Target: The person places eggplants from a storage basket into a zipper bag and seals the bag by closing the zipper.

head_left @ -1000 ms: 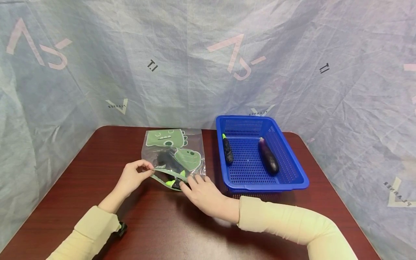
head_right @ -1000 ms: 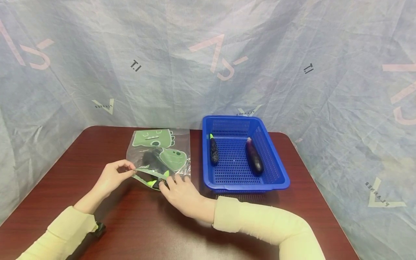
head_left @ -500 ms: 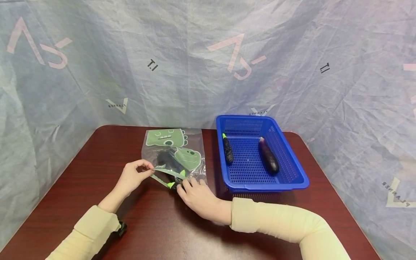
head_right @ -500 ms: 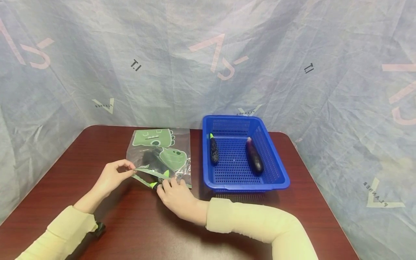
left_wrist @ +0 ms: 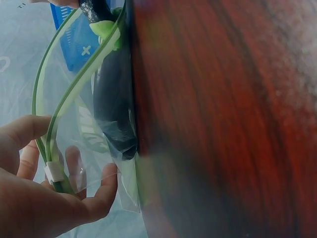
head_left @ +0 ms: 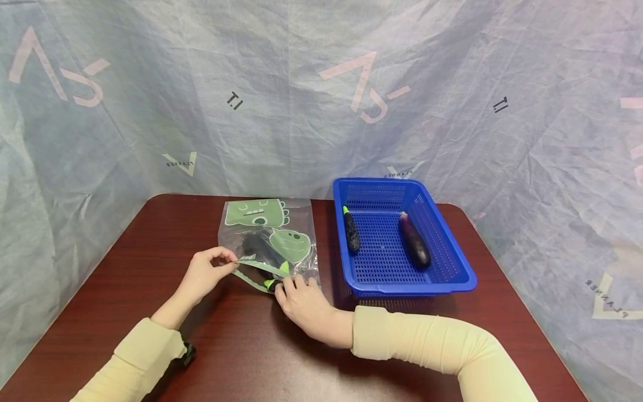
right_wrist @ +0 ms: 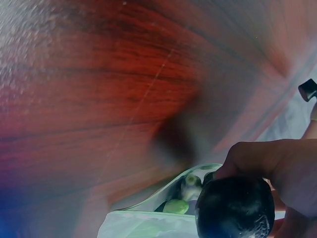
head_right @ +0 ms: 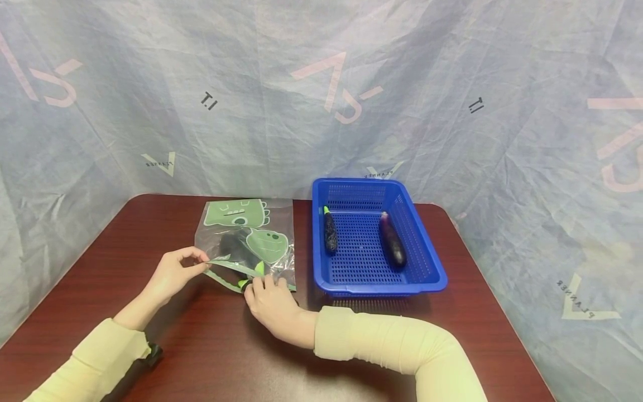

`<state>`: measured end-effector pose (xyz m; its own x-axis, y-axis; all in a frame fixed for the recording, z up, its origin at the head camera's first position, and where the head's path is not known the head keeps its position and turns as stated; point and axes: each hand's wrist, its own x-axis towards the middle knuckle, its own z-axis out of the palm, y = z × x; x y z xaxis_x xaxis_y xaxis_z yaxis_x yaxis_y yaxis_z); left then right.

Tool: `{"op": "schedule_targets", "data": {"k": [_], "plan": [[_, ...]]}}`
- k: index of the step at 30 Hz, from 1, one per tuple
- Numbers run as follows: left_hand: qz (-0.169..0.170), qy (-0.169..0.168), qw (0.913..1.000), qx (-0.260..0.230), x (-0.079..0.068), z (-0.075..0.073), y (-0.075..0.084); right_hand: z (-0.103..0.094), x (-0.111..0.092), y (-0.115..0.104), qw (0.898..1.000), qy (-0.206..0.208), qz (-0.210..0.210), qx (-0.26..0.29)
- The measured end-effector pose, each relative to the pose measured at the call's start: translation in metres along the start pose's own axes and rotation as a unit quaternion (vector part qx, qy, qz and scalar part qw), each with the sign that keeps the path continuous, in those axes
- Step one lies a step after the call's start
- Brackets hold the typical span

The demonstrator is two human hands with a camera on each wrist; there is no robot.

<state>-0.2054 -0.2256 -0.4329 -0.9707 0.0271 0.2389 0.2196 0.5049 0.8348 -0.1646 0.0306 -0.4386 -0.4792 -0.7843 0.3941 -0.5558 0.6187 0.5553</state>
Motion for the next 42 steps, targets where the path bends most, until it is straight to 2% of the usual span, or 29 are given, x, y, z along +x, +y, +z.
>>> {"op": "schedule_targets", "data": {"k": [3, 9, 13, 24, 35, 42], "plan": [[0.001, -0.002, 1.0, 0.002, 0.0, 0.0, 0.0, 0.001, 0.0, 0.0, 1.0, 0.001, 0.015, -0.008], [0.002, -0.003, 1.0, 0.008, 0.0, 0.001, 0.0, 0.005, 0.002, -0.001, 0.996, 0.058, 0.06, -0.025], [0.001, -0.006, 1.0, 0.007, 0.0, 0.001, 0.001, 0.005, 0.005, -0.003, 0.994, 0.076, 0.07, -0.036], [-0.006, -0.007, 1.0, 0.003, 0.0, 0.001, 0.003, 0.008, 0.014, -0.009, 0.997, 0.049, 0.054, -0.024], [0.001, -0.002, 1.0, -0.007, 0.0, 0.001, 0.004, 0.017, 0.02, -0.015, 0.996, 0.075, 0.049, -0.02], [-0.001, -0.002, 1.0, -0.005, 0.001, 0.002, 0.002, 0.019, 0.02, -0.012, 0.998, 0.051, 0.043, -0.009]]}}
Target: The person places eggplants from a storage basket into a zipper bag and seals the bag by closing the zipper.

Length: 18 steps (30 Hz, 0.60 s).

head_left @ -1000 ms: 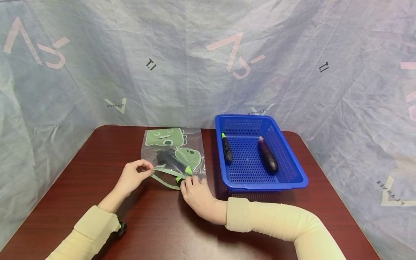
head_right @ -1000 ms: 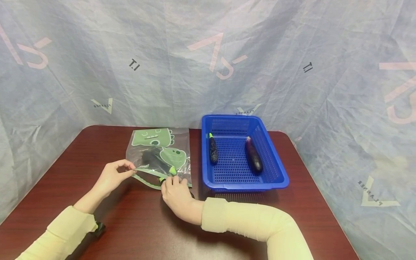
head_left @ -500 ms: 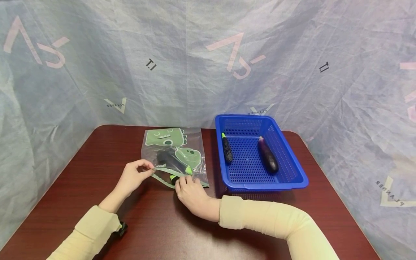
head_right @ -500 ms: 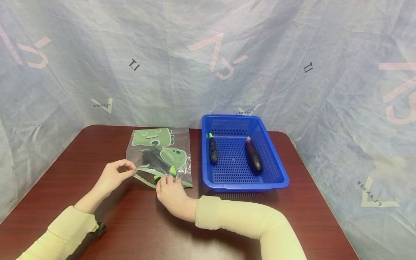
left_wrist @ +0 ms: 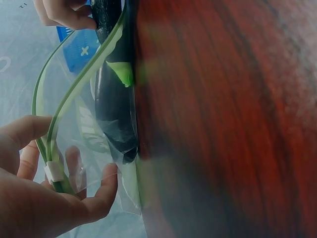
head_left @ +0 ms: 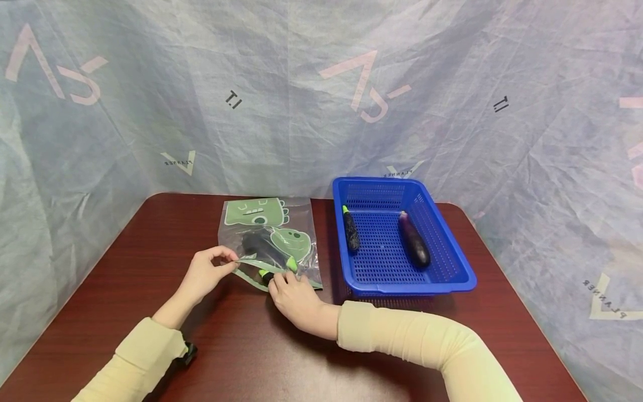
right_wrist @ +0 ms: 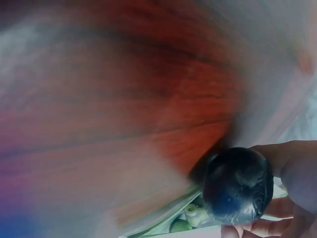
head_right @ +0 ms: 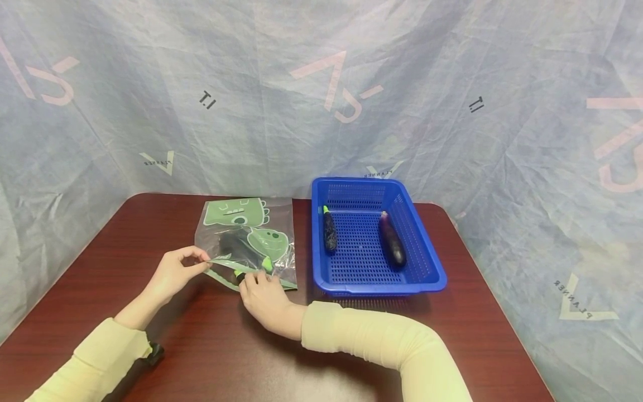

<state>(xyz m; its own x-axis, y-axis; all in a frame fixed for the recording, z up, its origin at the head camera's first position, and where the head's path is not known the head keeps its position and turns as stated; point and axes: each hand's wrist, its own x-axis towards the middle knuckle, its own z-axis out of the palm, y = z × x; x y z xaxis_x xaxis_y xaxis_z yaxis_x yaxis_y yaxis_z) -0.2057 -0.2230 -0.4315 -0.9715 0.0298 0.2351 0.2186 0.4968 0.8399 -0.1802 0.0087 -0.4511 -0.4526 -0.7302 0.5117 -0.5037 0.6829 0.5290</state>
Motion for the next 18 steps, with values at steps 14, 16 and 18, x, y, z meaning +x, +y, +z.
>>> {"op": "schedule_targets", "data": {"k": [14, 16, 18], "plan": [[-0.001, 0.002, 1.0, 0.005, 0.0, -0.001, 0.0, -0.015, -0.008, 0.017, 0.992, -0.078, -0.032, 0.099], [0.0, 0.001, 1.0, 0.005, -0.001, -0.001, 0.0, -0.018, -0.012, 0.02, 0.988, -0.093, -0.036, 0.116], [-0.001, 0.0, 1.0, 0.007, -0.001, 0.0, 0.0, -0.021, -0.016, 0.022, 0.986, -0.103, -0.04, 0.128]]}}
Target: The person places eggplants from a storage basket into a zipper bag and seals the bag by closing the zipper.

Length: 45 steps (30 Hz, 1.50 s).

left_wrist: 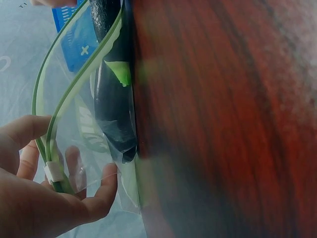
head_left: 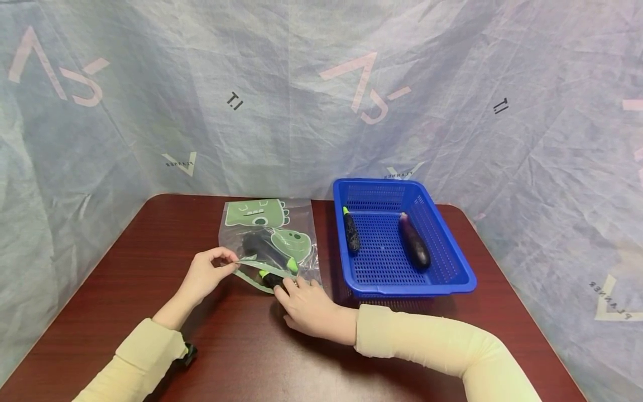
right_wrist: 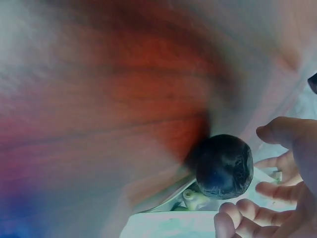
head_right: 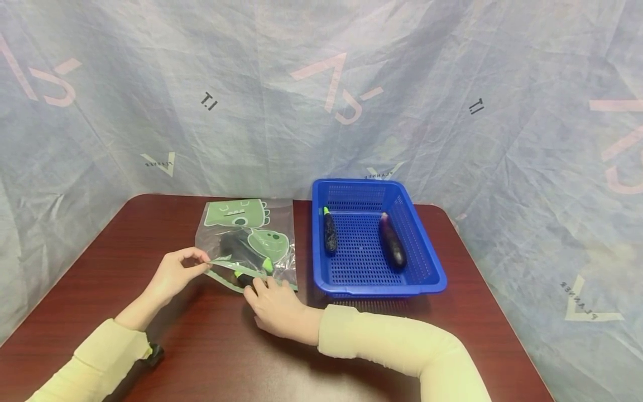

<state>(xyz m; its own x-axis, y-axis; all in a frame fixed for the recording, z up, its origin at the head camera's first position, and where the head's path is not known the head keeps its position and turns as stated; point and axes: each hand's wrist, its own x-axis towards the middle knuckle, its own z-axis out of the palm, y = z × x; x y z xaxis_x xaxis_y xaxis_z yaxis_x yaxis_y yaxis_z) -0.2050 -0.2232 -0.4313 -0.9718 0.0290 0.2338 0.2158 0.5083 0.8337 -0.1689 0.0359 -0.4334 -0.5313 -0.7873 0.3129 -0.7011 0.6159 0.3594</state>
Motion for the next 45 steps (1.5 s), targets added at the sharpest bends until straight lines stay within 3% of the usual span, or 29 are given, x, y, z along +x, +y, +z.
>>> {"op": "schedule_targets", "data": {"k": [13, 21, 32, 45], "plan": [[0.007, 0.0, 1.0, -0.002, -0.001, -0.001, -0.001, -0.004, -0.025, 0.013, 0.999, -0.019, -0.01, 0.038], [0.004, -0.004, 1.0, 0.005, 0.0, 0.0, -0.001, 0.005, -0.031, 0.015, 0.999, -0.001, -0.021, 0.042], [0.001, 0.002, 1.0, 0.01, 0.001, 0.002, -0.003, 0.005, -0.027, 0.014, 0.999, 0.008, -0.034, 0.02], [0.019, 0.009, 0.9997, -0.014, 0.001, 0.001, -0.004, -0.005, -0.013, 0.006, 0.995, 0.032, -0.079, -0.047]]}}
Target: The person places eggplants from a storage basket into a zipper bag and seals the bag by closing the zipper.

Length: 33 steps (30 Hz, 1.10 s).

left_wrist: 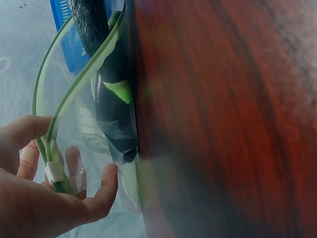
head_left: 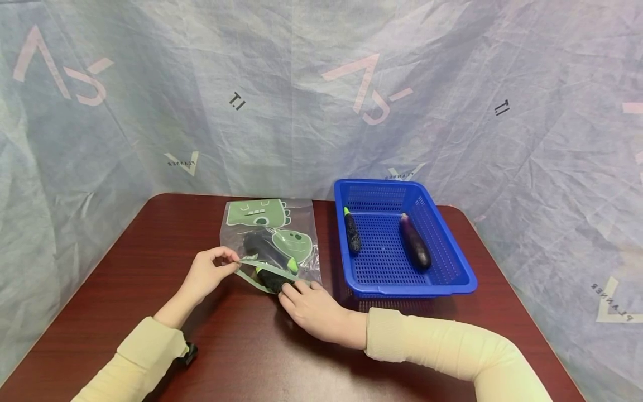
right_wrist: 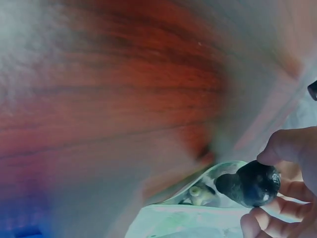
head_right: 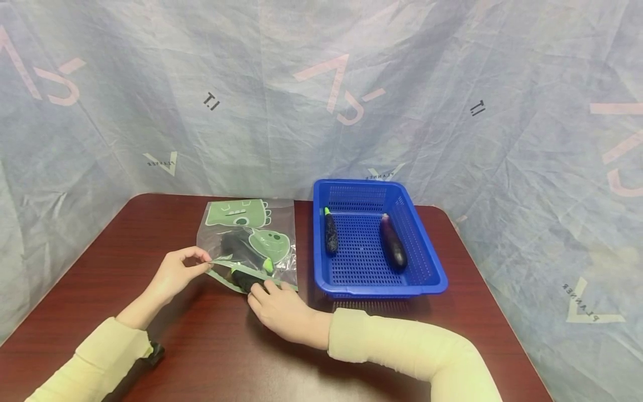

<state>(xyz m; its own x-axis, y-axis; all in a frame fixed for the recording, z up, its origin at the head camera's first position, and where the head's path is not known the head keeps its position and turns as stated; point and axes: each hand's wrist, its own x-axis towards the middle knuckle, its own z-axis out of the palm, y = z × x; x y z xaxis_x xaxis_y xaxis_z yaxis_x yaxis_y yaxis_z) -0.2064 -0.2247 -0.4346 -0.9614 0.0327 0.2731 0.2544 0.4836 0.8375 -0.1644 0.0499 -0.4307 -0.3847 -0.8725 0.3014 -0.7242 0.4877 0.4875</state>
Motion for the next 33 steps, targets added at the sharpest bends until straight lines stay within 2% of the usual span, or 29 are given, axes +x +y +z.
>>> {"op": "schedule_targets", "data": {"k": [15, 24, 33], "plan": [[0.0, -0.002, 1.0, 0.008, 0.001, 0.001, 0.002, 0.006, 0.017, 0.0, 0.999, 0.045, -0.024, -0.017], [-0.012, -0.011, 0.9999, -0.002, 0.0, 0.001, 0.003, 0.012, 0.027, 0.0, 0.998, 0.052, -0.026, -0.016], [-0.018, -0.015, 0.9997, 0.006, 0.0, 0.002, 0.002, 0.018, 0.034, -0.003, 0.999, 0.038, -0.027, -0.026]]}}
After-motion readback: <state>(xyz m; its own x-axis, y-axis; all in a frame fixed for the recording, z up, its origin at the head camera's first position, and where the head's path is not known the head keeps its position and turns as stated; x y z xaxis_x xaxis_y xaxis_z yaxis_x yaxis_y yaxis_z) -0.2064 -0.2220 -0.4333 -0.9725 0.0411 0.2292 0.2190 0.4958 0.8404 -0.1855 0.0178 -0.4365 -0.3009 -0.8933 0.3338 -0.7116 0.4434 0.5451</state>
